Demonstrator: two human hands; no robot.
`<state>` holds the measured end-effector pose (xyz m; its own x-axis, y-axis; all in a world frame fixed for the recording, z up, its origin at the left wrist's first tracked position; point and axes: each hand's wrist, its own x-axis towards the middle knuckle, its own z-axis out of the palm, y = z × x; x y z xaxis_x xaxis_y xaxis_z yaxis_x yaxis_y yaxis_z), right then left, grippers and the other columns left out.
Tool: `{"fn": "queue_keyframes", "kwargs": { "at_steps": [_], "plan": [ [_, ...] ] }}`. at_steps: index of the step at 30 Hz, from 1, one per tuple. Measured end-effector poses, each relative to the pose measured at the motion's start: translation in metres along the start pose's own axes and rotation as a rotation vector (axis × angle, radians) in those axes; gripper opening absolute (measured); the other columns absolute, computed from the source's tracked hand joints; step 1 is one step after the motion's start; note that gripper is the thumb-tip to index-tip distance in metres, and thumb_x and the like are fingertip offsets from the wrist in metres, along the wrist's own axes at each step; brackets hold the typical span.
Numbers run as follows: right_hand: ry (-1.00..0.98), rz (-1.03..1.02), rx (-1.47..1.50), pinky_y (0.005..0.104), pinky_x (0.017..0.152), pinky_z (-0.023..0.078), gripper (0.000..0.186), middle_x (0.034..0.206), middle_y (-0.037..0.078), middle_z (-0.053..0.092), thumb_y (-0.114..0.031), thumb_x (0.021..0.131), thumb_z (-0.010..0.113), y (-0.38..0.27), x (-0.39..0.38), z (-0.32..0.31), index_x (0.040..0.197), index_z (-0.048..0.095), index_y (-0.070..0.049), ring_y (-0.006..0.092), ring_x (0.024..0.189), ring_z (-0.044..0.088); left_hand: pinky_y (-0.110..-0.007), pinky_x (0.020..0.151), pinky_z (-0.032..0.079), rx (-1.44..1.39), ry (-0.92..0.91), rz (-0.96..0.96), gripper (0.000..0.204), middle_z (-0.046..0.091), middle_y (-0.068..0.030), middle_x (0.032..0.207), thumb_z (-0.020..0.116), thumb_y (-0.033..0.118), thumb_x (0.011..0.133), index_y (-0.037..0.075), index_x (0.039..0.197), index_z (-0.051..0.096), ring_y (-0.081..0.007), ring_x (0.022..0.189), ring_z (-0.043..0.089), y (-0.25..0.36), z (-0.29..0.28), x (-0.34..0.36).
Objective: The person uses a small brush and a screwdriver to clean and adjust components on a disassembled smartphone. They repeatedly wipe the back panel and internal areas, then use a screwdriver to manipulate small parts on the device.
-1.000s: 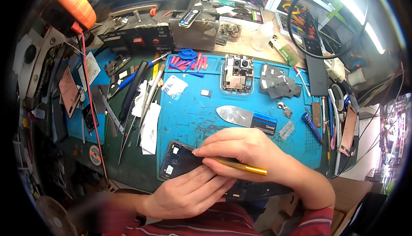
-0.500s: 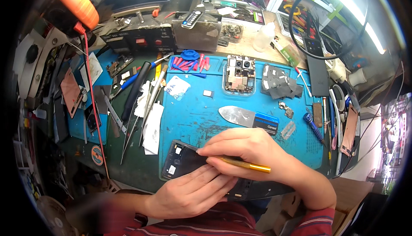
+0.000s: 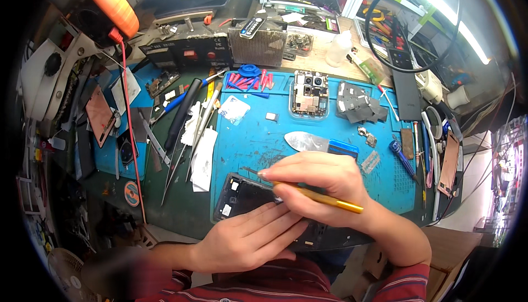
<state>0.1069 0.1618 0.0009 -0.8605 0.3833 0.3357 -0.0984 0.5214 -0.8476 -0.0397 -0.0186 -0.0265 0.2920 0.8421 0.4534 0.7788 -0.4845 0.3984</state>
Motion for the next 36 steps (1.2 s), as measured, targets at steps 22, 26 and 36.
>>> {"fn": "queue_keyframes", "kwargs": {
  "at_steps": [22,26,36],
  "plan": [
    [-0.057,0.040,-0.539,0.0389,0.075,0.062,0.038,0.109,0.011,0.074,-0.022,0.094,0.085,-0.030,-0.022,0.006,0.127,0.076,-0.006,0.0289,0.090,0.076,-0.042,0.090,0.050,0.355,0.219,-0.401,0.047,0.073,-0.0037,0.120,0.086,0.027,0.085,0.009,0.128,0.078,-0.0230,0.107,0.067,0.025,-0.035,-0.051],
    [-0.033,0.069,-0.777,0.0383,0.071,0.058,0.040,0.101,0.009,0.076,-0.024,0.095,0.083,-0.049,-0.046,0.013,0.130,0.074,-0.007,0.0290,0.084,0.072,-0.047,0.112,0.053,0.321,0.018,-0.123,0.039,0.072,-0.0093,0.141,0.077,0.016,0.092,0.006,0.130,0.077,-0.0312,0.133,0.066,0.020,-0.032,-0.037],
    [-0.115,0.427,0.026,0.0304,0.080,0.061,0.030,0.111,0.012,0.078,-0.010,0.114,0.059,-0.079,-0.069,-0.011,0.141,0.068,-0.002,0.0168,0.088,0.075,-0.046,0.110,0.058,0.467,-0.031,0.038,0.039,0.073,-0.0179,0.138,0.065,0.018,0.098,0.006,0.132,0.076,-0.0328,0.127,0.073,0.016,-0.026,-0.011]
  ]
}}
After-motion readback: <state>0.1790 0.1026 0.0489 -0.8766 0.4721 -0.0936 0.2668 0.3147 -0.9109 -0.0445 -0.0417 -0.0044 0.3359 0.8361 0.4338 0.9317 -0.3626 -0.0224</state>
